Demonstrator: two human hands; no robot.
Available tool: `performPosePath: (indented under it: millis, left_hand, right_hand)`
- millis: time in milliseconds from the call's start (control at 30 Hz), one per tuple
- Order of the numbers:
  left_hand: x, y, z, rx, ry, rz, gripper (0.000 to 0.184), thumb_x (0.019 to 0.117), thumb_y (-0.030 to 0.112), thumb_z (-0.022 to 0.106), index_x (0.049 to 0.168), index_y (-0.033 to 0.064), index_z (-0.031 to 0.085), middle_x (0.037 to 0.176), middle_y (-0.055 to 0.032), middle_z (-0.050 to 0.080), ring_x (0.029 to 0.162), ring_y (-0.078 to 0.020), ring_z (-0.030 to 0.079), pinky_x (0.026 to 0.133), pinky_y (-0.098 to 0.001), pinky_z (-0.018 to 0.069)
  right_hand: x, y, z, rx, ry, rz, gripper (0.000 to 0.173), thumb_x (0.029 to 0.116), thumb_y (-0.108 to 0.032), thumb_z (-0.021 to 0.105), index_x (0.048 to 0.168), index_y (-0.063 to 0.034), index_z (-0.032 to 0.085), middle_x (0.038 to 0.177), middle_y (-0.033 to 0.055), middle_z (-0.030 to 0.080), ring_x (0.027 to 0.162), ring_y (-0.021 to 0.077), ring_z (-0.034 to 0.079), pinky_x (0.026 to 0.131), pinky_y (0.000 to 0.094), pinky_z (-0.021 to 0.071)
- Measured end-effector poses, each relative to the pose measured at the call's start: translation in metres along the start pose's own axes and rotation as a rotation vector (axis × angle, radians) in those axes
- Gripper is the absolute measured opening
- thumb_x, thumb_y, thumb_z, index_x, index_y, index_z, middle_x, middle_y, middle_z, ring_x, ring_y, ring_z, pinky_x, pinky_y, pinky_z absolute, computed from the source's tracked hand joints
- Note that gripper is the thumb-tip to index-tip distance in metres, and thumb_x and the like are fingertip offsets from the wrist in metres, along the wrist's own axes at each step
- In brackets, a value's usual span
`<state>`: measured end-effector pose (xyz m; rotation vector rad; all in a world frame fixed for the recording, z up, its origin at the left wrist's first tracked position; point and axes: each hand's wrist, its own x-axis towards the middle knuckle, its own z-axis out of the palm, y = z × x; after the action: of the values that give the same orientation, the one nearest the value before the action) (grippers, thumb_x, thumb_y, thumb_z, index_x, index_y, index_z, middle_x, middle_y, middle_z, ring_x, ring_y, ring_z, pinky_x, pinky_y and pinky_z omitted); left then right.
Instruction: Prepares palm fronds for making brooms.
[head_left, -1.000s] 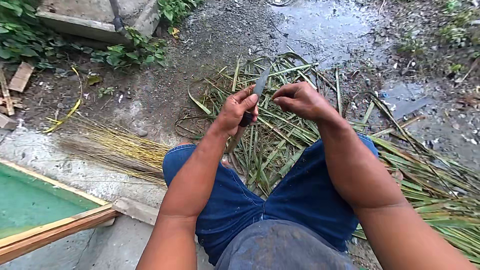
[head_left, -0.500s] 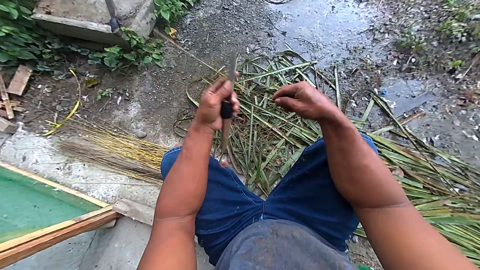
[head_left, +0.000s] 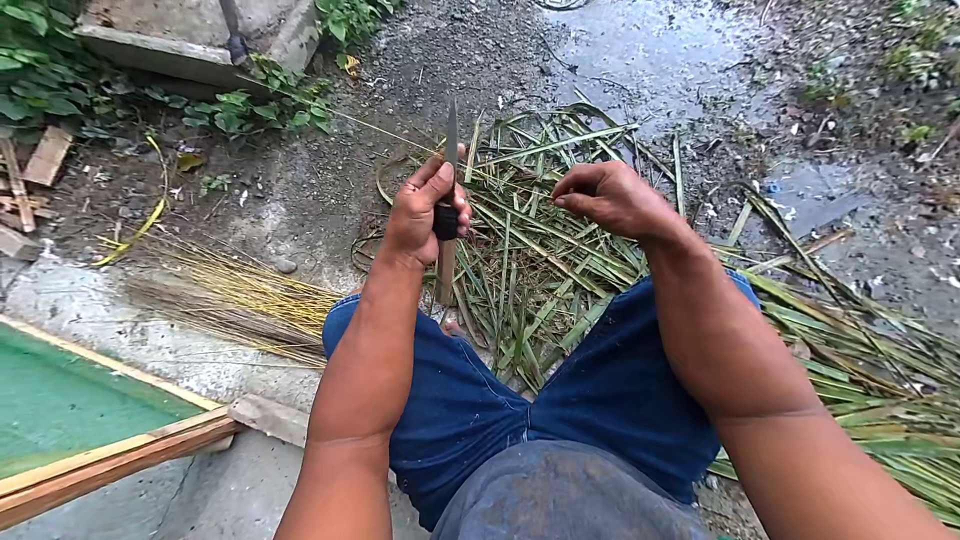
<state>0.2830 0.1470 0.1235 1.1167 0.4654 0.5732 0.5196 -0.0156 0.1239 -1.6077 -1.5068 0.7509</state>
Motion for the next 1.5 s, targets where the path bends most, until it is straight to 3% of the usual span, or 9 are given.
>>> performPosePath:
  millis: [200, 433, 600, 767, 933, 1067, 1233, 1400, 1500]
  left_hand:
    - [-0.002, -0.012, 0.012, 0.081, -0.076, -0.098, 0.036, 0.1087, 0.018, 0.042, 0.142, 0.0093, 0.05, 0.067, 0.0007, 0.058, 0.053, -0.0102, 0.06, 0.049, -0.0244, 0.0551]
    - [0.0, 0.006, -0.005, 0.002, 0.014, 0.05, 0.034, 0.1096, 0.02, 0.037, 0.141, 0.0193, 0.05, 0.063, 0.004, 0.057, 0.051, -0.0099, 0.06, 0.048, -0.0252, 0.0553]
    - [-0.002, -0.011, 0.013, 0.086, -0.105, -0.106, 0.04, 0.1062, 0.014, 0.045, 0.146, 0.0116, 0.047, 0.068, 0.0002, 0.059, 0.053, -0.0102, 0.06, 0.049, -0.0244, 0.0555]
    - [0.0, -0.003, 0.003, 0.065, -0.016, -0.042, 0.035, 0.1087, 0.017, 0.041, 0.142, 0.0138, 0.049, 0.067, 0.0016, 0.057, 0.053, -0.0105, 0.06, 0.048, -0.0248, 0.0555]
    - [-0.001, -0.009, 0.009, 0.11, -0.057, -0.086, 0.038, 0.107, 0.015, 0.045, 0.145, 0.0112, 0.047, 0.072, -0.0008, 0.06, 0.056, -0.0107, 0.062, 0.05, -0.0245, 0.0563]
    - [0.0, 0.003, 0.0, 0.086, 0.025, -0.011, 0.036, 0.109, 0.017, 0.041, 0.144, 0.015, 0.047, 0.069, 0.0013, 0.059, 0.054, -0.0106, 0.061, 0.048, -0.025, 0.0558]
    - [-0.002, -0.007, 0.009, 0.113, -0.058, -0.077, 0.039, 0.1068, 0.014, 0.044, 0.146, 0.0123, 0.046, 0.07, -0.0007, 0.06, 0.054, -0.0111, 0.061, 0.049, -0.0251, 0.0557]
    - [0.0, 0.008, -0.006, 0.092, 0.059, 0.018, 0.035, 0.1094, 0.017, 0.04, 0.143, 0.0156, 0.048, 0.069, 0.0017, 0.059, 0.054, -0.0104, 0.061, 0.048, -0.0251, 0.0562]
    - [-0.002, 0.003, 0.002, 0.109, 0.023, -0.019, 0.037, 0.1077, 0.015, 0.041, 0.144, 0.015, 0.047, 0.068, 0.0013, 0.058, 0.053, -0.0103, 0.06, 0.048, -0.025, 0.0553]
  right_hand:
    - [0.002, -0.002, 0.005, -0.03, 0.018, 0.013, 0.01, 0.0974, -0.011, 0.064, 0.1, -0.0086, 0.073, 0.081, -0.0008, 0.066, 0.067, 0.0046, 0.057, 0.065, 0.0274, 0.05]
    - [0.001, 0.001, 0.0, -0.018, 0.035, 0.016, 0.008, 0.0971, -0.011, 0.066, 0.1, -0.0075, 0.072, 0.08, -0.0009, 0.065, 0.066, 0.0033, 0.056, 0.064, 0.0245, 0.0493]
    - [0.001, -0.001, 0.005, 0.011, 0.055, 0.031, 0.007, 0.0963, -0.009, 0.066, 0.1, -0.0074, 0.072, 0.08, -0.0006, 0.066, 0.065, 0.0041, 0.057, 0.064, 0.0252, 0.0502]
    - [0.0, -0.001, 0.003, 0.012, 0.074, 0.027, 0.005, 0.0957, -0.009, 0.067, 0.099, -0.0076, 0.071, 0.08, -0.0007, 0.065, 0.065, 0.0037, 0.056, 0.063, 0.024, 0.0498]
    - [0.001, -0.001, 0.004, -0.004, 0.083, 0.016, 0.005, 0.0953, -0.009, 0.067, 0.099, -0.0073, 0.071, 0.079, -0.0004, 0.064, 0.064, 0.0044, 0.055, 0.063, 0.0254, 0.0489]
    - [0.0, -0.002, 0.002, 0.0, 0.099, 0.012, 0.005, 0.0952, -0.009, 0.067, 0.098, -0.0075, 0.07, 0.078, -0.0015, 0.062, 0.063, 0.0031, 0.053, 0.061, 0.0234, 0.0471]
    - [0.002, 0.0, 0.004, -0.002, 0.108, 0.008, 0.004, 0.0943, -0.009, 0.068, 0.097, -0.0071, 0.069, 0.077, -0.001, 0.061, 0.063, 0.0037, 0.052, 0.06, 0.0242, 0.0465]
    - [0.0, 0.0, 0.002, 0.022, 0.108, -0.007, 0.003, 0.0943, -0.009, 0.067, 0.096, -0.0073, 0.069, 0.076, -0.0023, 0.062, 0.061, 0.0016, 0.052, 0.059, 0.0217, 0.0457]
    - [0.001, 0.0, 0.003, -0.001, 0.105, 0.001, 0.004, 0.0946, -0.009, 0.067, 0.097, -0.0071, 0.07, 0.076, -0.0017, 0.062, 0.062, 0.0023, 0.052, 0.06, 0.0227, 0.046]
